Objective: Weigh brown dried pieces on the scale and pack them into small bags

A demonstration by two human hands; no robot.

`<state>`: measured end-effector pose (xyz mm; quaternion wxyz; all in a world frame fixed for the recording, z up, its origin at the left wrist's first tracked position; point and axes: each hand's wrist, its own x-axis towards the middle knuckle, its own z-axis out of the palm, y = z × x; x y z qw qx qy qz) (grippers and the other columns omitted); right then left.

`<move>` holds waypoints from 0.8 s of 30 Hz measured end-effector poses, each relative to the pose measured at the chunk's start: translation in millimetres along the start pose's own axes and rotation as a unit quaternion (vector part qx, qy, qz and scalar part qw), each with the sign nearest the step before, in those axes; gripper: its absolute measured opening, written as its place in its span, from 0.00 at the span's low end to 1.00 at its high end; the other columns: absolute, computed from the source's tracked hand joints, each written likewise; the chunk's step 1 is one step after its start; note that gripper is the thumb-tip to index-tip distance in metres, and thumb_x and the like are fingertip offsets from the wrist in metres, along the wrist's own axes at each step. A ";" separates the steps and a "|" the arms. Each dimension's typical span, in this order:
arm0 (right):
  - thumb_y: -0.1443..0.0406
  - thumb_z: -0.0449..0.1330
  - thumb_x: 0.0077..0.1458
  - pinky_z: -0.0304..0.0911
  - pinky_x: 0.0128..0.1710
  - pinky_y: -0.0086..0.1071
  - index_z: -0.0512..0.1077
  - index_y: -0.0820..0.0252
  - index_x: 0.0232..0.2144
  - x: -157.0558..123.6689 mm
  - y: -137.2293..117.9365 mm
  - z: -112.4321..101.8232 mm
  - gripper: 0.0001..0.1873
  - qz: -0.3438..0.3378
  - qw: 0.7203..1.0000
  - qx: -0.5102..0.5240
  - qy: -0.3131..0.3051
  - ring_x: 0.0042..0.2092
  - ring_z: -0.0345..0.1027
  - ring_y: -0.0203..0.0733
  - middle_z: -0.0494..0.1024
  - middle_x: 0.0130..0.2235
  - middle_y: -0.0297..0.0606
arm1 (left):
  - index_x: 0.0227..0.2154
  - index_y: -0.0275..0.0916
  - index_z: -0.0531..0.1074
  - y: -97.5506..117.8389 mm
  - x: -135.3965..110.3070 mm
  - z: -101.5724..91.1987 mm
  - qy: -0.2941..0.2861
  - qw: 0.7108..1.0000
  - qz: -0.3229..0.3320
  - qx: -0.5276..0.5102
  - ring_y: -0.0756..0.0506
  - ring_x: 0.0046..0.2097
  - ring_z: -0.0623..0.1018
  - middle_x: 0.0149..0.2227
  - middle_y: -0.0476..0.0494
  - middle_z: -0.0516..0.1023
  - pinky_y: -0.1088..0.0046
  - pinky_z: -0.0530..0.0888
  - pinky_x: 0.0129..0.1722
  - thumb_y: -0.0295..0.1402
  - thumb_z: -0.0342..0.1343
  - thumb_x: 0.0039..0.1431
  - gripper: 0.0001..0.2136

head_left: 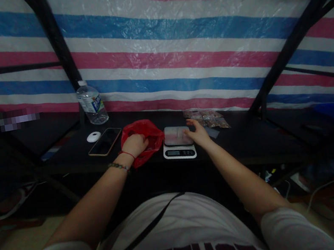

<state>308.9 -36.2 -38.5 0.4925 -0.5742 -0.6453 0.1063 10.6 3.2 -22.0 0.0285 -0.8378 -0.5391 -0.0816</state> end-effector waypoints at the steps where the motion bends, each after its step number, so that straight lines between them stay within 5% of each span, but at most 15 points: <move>1: 0.59 0.63 0.46 0.60 0.54 0.46 0.68 0.58 0.50 0.4 0.3 -3.3 0.28 0.006 1.000 -0.005 0.006 0.51 0.69 0.49 0.76 0.47 0.44 | 0.32 0.34 0.77 -0.3 0.2 -0.1 0.004 1.000 0.001 -0.001 0.40 0.35 0.79 0.33 0.34 0.80 0.68 0.72 0.37 0.42 0.43 0.60 0.20; 9: 0.59 0.61 0.48 0.60 0.55 0.44 0.69 0.63 0.51 -3.9 -0.3 -4.8 0.28 0.001 1.000 -0.025 -0.008 0.51 0.69 0.49 0.75 0.49 0.48 | 0.29 0.37 0.77 -2.1 0.3 0.5 0.028 0.999 -0.004 -0.016 0.40 0.33 0.78 0.32 0.36 0.80 0.67 0.71 0.34 0.43 0.42 0.59 0.20; 17: 0.61 0.61 0.48 0.55 0.58 0.46 0.70 0.56 0.52 -4.7 -0.1 9.1 0.26 -0.069 0.994 -0.075 -0.047 0.55 0.65 0.49 0.73 0.53 0.43 | 0.29 0.36 0.77 2.2 -2.9 -4.6 0.022 1.000 0.010 -0.017 0.42 0.33 0.78 0.32 0.36 0.80 0.69 0.70 0.35 0.44 0.42 0.60 0.21; 24: 0.62 0.60 0.49 0.57 0.55 0.45 0.76 0.56 0.35 -4.2 -3.4 10.7 0.09 -0.090 0.992 -0.076 -0.055 0.48 0.68 0.48 0.78 0.43 0.41 | 0.30 0.36 0.77 1.8 -3.7 -6.1 0.023 0.999 0.021 -0.023 0.42 0.34 0.78 0.33 0.37 0.80 0.70 0.70 0.36 0.45 0.42 0.61 0.22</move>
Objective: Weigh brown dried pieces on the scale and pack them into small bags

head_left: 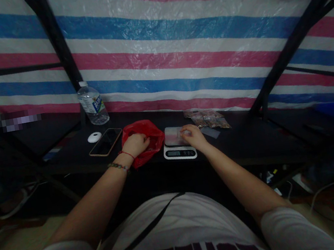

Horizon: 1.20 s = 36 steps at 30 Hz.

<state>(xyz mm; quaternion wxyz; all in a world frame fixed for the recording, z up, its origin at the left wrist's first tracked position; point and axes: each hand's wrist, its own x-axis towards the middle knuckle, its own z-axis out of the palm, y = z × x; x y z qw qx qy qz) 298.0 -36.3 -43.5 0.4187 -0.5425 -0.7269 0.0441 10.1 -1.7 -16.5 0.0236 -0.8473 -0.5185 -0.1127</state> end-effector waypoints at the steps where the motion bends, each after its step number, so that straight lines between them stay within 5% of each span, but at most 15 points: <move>1: 0.63 0.60 0.49 0.58 0.54 0.44 0.76 0.56 0.31 0.3 -0.3 -1.1 0.07 -0.001 1.000 0.003 -0.003 0.46 0.69 0.48 0.78 0.41 0.40 | 0.30 0.37 0.77 0.1 -0.3 -0.5 -0.003 1.000 0.005 -0.002 0.42 0.34 0.78 0.32 0.37 0.80 0.70 0.70 0.36 0.45 0.41 0.61 0.22; 9: 0.62 0.58 0.50 0.61 0.49 0.40 0.74 0.57 0.28 4.1 7.0 -20.1 0.06 0.024 0.999 0.008 0.037 0.43 0.69 0.45 0.78 0.36 0.38 | 0.30 0.36 0.77 1.3 -1.0 -3.0 -0.002 1.000 0.007 -0.005 0.43 0.35 0.78 0.34 0.37 0.80 0.71 0.69 0.36 0.47 0.40 0.63 0.24; 14: 0.60 0.58 0.48 0.62 0.44 0.39 0.74 0.58 0.27 0.9 31.1 -42.2 0.09 0.118 0.988 -0.041 0.086 0.40 0.69 0.46 0.77 0.35 0.39 | 0.30 0.36 0.77 -3.0 0.6 0.0 0.006 1.000 0.003 -0.010 0.42 0.36 0.78 0.34 0.37 0.80 0.70 0.70 0.38 0.48 0.39 0.63 0.26; 21: 0.57 0.59 0.46 0.60 0.34 0.33 0.75 0.59 0.27 -13.9 73.0 -50.8 0.11 0.221 0.970 -0.091 0.042 0.32 0.68 0.42 0.76 0.28 0.37 | 0.32 0.35 0.74 -5.8 1.8 7.9 0.053 0.998 0.024 -0.027 0.42 0.41 0.76 0.38 0.36 0.78 0.68 0.70 0.43 0.48 0.38 0.64 0.25; 29: 0.57 0.60 0.45 0.59 0.32 0.32 0.75 0.57 0.31 -15.7 77.1 -49.1 0.12 0.232 0.966 -0.106 0.034 0.31 0.67 0.41 0.74 0.28 0.35 | 0.40 0.36 0.74 -10.5 4.6 12.5 0.037 0.995 0.063 -0.070 0.42 0.44 0.74 0.42 0.37 0.75 0.67 0.70 0.47 0.42 0.50 0.58 0.16; 36: 0.57 0.61 0.45 0.61 0.35 0.33 0.75 0.58 0.34 -15.3 73.4 -49.3 0.14 0.224 0.969 -0.093 0.045 0.33 0.68 0.41 0.76 0.31 0.37 | 0.46 0.36 0.74 -16.6 8.5 4.4 0.006 0.986 0.128 -0.108 0.43 0.51 0.73 0.49 0.39 0.76 0.67 0.65 0.56 0.37 0.44 0.61 0.18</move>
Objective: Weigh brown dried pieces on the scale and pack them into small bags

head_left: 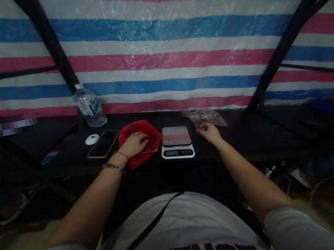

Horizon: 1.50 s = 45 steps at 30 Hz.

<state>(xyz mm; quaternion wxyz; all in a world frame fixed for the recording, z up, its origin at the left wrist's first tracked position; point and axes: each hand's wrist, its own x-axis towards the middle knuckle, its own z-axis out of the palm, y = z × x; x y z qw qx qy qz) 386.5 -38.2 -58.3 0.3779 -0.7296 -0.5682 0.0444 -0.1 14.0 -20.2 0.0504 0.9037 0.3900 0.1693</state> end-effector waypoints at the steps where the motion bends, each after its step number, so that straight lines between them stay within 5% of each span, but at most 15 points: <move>1: 0.57 0.61 0.45 0.62 0.36 0.34 0.75 0.58 0.34 0.0 -0.4 0.0 0.14 -0.001 1.000 0.001 -0.001 0.33 0.68 0.42 0.76 0.32 0.37 | 0.46 0.36 0.75 -2.1 -0.4 -3.8 0.000 1.000 -0.010 0.003 0.43 0.52 0.72 0.49 0.39 0.76 0.67 0.65 0.57 0.36 0.43 0.61 0.18; 10: 0.58 0.61 0.46 0.63 0.40 0.37 0.75 0.59 0.36 2.1 1.7 2.9 0.15 -0.018 1.000 0.009 -0.012 0.36 0.70 0.43 0.78 0.35 0.39 | 0.46 0.40 0.76 6.4 -7.6 -28.9 -0.131 0.989 -0.044 0.046 0.43 0.48 0.75 0.50 0.40 0.76 0.71 0.68 0.52 0.36 0.50 0.54 0.18; 23: 0.56 0.61 0.46 0.63 0.37 0.35 0.76 0.59 0.36 3.1 4.9 3.6 0.16 -0.003 1.000 0.014 -0.021 0.33 0.69 0.42 0.77 0.32 0.38 | 0.37 0.43 0.79 6.1 14.8 -24.2 -0.167 0.982 -0.064 0.064 0.46 0.38 0.78 0.38 0.46 0.82 0.76 0.70 0.37 0.32 0.55 0.49 0.13; 34: 0.58 0.61 0.47 0.63 0.38 0.34 0.75 0.58 0.37 2.2 4.5 4.3 0.15 -0.004 0.999 0.021 -0.033 0.35 0.70 0.41 0.78 0.33 0.37 | 0.40 0.42 0.79 2.4 21.6 -30.5 -0.162 0.980 -0.067 0.096 0.46 0.40 0.78 0.39 0.47 0.81 0.77 0.70 0.39 0.28 0.56 0.47 0.16; 41: 0.59 0.61 0.48 0.63 0.40 0.33 0.74 0.58 0.38 1.1 0.6 1.7 0.15 0.000 0.999 0.021 -0.045 0.37 0.71 0.40 0.78 0.36 0.37 | 0.40 0.41 0.79 52.3 34.2 -44.3 -0.114 0.991 0.049 0.046 0.47 0.39 0.78 0.38 0.47 0.81 0.77 0.70 0.39 0.31 0.55 0.51 0.14; 45: 0.59 0.61 0.49 0.63 0.40 0.33 0.75 0.59 0.39 -0.6 -4.1 -0.8 0.15 0.012 0.998 0.009 -0.054 0.37 0.71 0.41 0.78 0.37 0.38 | 0.40 0.39 0.79 90.3 65.5 -27.0 -0.114 0.984 0.112 0.078 0.46 0.41 0.78 0.40 0.43 0.81 0.77 0.70 0.41 0.28 0.55 0.52 0.14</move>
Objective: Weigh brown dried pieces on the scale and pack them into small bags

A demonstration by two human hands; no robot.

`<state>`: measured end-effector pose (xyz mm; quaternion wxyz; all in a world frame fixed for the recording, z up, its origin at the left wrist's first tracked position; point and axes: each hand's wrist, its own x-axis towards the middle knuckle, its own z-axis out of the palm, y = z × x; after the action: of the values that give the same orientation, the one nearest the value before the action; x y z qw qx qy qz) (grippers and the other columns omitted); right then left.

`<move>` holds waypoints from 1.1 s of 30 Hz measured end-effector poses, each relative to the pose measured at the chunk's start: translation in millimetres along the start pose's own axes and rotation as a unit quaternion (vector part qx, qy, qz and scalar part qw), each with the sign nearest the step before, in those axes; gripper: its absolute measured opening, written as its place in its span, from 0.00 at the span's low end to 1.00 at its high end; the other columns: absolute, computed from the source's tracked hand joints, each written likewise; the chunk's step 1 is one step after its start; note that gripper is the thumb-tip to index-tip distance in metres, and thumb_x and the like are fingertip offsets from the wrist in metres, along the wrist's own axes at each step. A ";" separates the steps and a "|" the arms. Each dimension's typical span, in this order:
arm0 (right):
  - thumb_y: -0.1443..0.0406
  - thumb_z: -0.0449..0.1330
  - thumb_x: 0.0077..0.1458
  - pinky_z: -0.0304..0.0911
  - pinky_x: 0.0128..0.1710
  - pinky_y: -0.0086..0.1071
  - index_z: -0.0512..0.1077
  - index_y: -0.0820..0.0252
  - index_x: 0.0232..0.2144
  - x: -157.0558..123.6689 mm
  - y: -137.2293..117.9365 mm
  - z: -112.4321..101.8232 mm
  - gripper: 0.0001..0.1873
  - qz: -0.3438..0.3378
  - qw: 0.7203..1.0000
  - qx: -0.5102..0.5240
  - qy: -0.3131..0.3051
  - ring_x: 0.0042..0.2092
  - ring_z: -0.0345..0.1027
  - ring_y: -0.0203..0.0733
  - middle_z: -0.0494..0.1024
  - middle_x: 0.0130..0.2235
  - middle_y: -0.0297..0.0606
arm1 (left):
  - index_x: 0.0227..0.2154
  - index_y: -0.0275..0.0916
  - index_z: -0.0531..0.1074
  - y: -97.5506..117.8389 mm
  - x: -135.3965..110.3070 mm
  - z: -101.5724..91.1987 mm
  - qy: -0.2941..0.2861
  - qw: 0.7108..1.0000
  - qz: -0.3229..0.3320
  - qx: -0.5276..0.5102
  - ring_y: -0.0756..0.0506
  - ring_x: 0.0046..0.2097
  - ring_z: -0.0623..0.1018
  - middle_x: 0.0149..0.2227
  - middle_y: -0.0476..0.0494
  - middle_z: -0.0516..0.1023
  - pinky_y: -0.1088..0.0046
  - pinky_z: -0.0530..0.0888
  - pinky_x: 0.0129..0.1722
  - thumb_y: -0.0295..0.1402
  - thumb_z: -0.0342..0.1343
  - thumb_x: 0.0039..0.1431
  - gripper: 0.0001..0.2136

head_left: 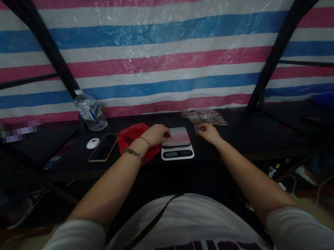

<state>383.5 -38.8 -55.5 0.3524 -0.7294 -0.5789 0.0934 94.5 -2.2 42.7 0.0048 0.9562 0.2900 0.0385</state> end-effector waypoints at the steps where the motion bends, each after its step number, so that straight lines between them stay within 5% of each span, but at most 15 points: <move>1: 0.59 0.61 0.49 0.63 0.40 0.33 0.74 0.59 0.39 -0.3 -1.0 -0.4 0.15 0.000 1.000 -0.003 -0.001 0.38 0.71 0.41 0.78 0.37 0.39 | 0.40 0.39 0.79 4.4 10.9 4.1 -0.009 1.000 0.009 0.010 0.46 0.41 0.78 0.40 0.43 0.81 0.76 0.70 0.41 0.28 0.55 0.52 0.13; 7: 0.60 0.61 0.49 0.63 0.45 0.34 0.74 0.59 0.41 1.0 -3.4 -1.0 0.15 -0.007 1.000 -0.004 -0.003 0.42 0.71 0.42 0.78 0.42 0.39 | 0.37 0.41 0.80 6.5 48.0 26.1 -0.020 0.999 0.044 0.014 0.46 0.38 0.78 0.37 0.43 0.81 0.76 0.69 0.37 0.28 0.54 0.52 0.12; 18: 0.58 0.62 0.48 0.63 0.49 0.38 0.72 0.59 0.44 4.4 -1.1 2.7 0.20 -0.021 1.000 0.008 0.011 0.45 0.70 0.44 0.77 0.45 0.42 | 0.42 0.39 0.78 -1.3 43.0 27.9 -0.001 0.999 0.047 -0.022 0.45 0.44 0.77 0.43 0.43 0.80 0.76 0.68 0.40 0.38 0.56 0.53 0.15; 27: 0.59 0.62 0.47 0.62 0.51 0.40 0.72 0.60 0.44 1.7 -8.2 -6.1 0.20 -0.056 0.998 0.014 0.034 0.49 0.68 0.47 0.76 0.46 0.43 | 0.42 0.37 0.77 -15.2 -6.2 1.1 0.093 0.991 -0.040 -0.087 0.45 0.44 0.77 0.43 0.43 0.80 0.74 0.71 0.46 0.37 0.50 0.59 0.15; 33: 0.58 0.61 0.48 0.61 0.52 0.40 0.71 0.62 0.45 0.4 -16.5 -10.5 0.22 -0.079 0.996 0.008 0.047 0.50 0.68 0.48 0.75 0.46 0.45 | 0.43 0.38 0.77 -26.2 -31.1 10.2 0.130 0.981 -0.087 -0.116 0.46 0.44 0.77 0.44 0.44 0.79 0.73 0.71 0.47 0.30 0.50 0.57 0.14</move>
<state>376.5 -41.3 -37.4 0.3914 -0.6819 -0.6169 0.0359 54.9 2.4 29.5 0.0811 0.9073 0.3635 0.1953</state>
